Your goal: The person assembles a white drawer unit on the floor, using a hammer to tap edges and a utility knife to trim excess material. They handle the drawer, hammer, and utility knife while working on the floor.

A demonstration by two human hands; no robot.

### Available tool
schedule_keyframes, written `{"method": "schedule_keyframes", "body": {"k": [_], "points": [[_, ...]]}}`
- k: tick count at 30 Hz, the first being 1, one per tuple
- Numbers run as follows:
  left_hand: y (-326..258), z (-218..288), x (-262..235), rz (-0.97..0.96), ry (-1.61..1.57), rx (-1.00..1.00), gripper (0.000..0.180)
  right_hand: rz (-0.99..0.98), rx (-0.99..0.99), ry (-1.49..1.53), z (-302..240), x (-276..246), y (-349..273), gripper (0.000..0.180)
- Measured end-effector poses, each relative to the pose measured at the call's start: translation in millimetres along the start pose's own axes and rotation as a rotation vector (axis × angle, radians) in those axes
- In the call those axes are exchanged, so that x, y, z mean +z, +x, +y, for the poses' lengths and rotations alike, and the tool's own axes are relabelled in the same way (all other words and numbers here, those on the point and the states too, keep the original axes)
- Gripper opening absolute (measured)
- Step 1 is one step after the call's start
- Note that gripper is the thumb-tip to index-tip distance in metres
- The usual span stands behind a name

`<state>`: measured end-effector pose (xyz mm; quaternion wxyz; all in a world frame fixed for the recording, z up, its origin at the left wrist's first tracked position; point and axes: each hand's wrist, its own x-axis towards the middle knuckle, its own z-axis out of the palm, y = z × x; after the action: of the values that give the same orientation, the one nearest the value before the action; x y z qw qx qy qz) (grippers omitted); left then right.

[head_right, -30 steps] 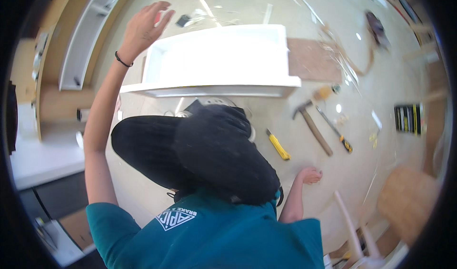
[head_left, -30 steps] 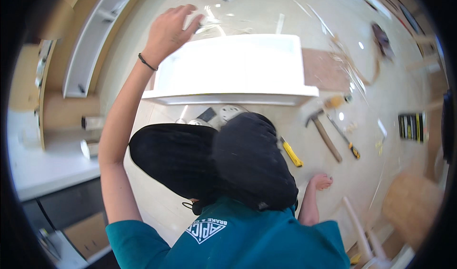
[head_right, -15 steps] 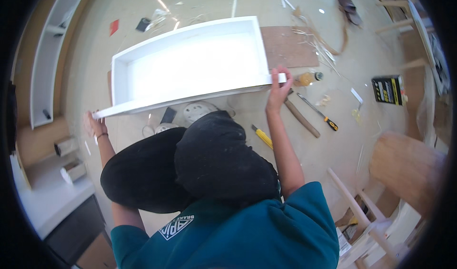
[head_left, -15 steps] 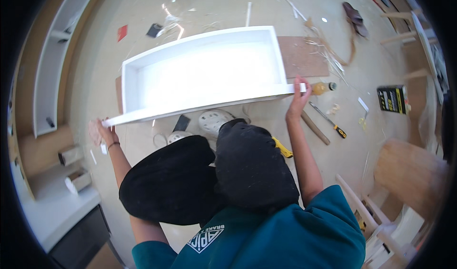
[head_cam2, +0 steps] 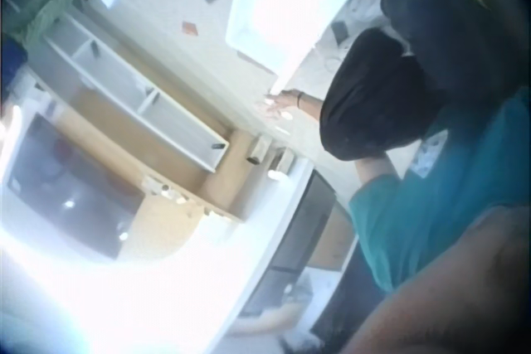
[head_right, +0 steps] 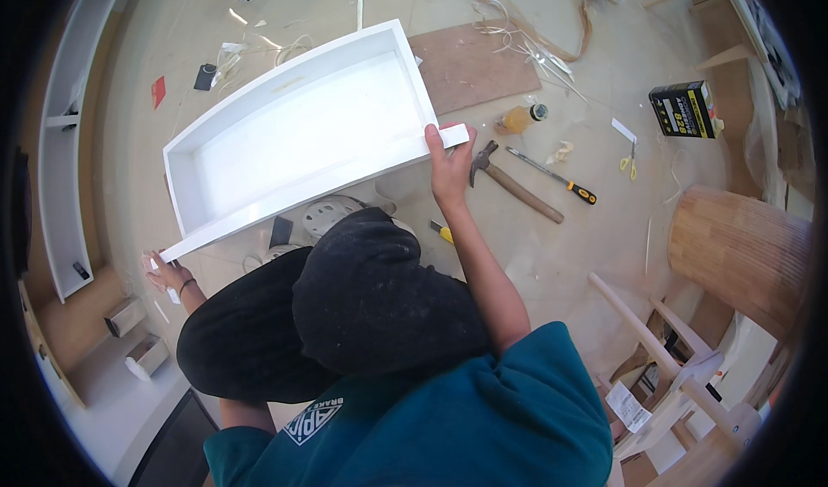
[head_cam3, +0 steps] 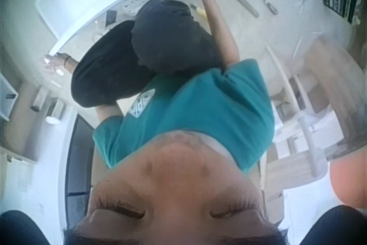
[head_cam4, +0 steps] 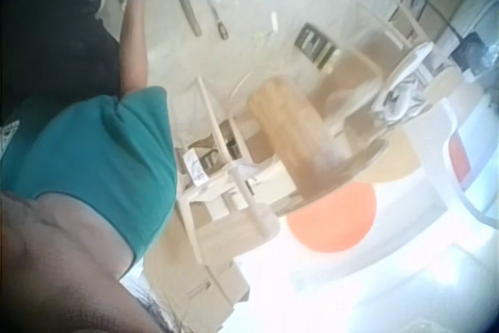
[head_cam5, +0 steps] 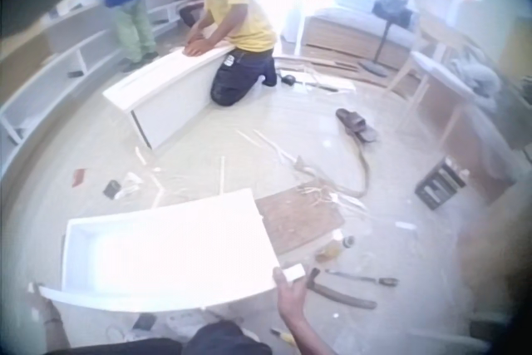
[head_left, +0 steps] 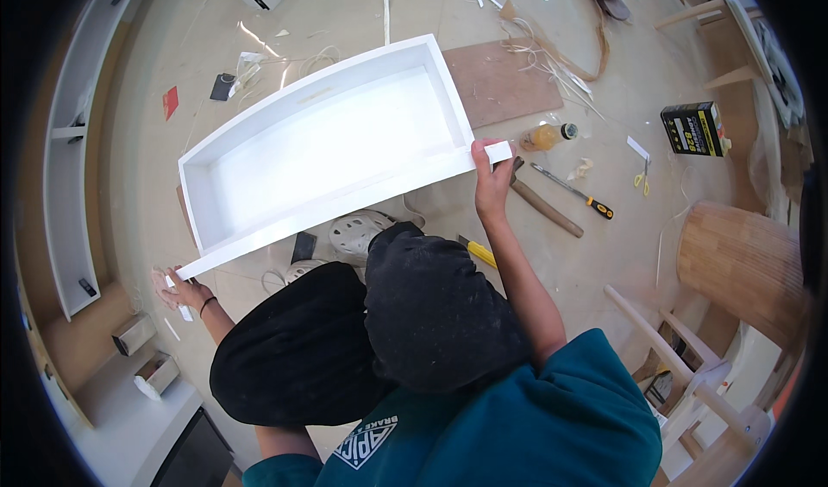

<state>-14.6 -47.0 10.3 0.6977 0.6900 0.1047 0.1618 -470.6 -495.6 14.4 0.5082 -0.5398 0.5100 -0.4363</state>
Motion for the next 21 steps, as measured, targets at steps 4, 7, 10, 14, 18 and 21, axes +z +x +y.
{"method": "schedule_keyframes", "body": {"k": [4, 7, 10, 14, 18, 21], "points": [[-4.4, 11.5, -0.6, -0.019, 0.028, -0.058, 0.027, 0.000, 0.022, 0.041, -5.1, 0.6, -1.2, 0.039], [-2.0, 13.2, -3.4, -0.045, 0.056, -0.036, 0.026, -0.008, 0.025, 0.033, -6.7, 0.8, -0.3, 0.038], [-0.9, 12.7, -6.3, -0.104, 0.043, -0.063, 0.041, -0.012, 0.042, 0.071, -6.4, 0.2, -0.6, 0.036], [-3.6, 12.2, -6.2, -0.073, 0.056, -0.049, 0.040, 0.001, 0.002, 0.017, -4.4, 0.5, -0.1, 0.033], [-6.9, 9.3, -6.8, -0.098, 0.047, 0.034, 0.040, -0.001, -0.007, -0.004, -2.2, -0.4, 4.0, 0.031], [-10.1, 6.3, -11.5, -0.121, 0.060, 0.003, 0.045, 0.020, 0.027, 0.008, -1.7, 0.2, 6.9, 0.032]]}}
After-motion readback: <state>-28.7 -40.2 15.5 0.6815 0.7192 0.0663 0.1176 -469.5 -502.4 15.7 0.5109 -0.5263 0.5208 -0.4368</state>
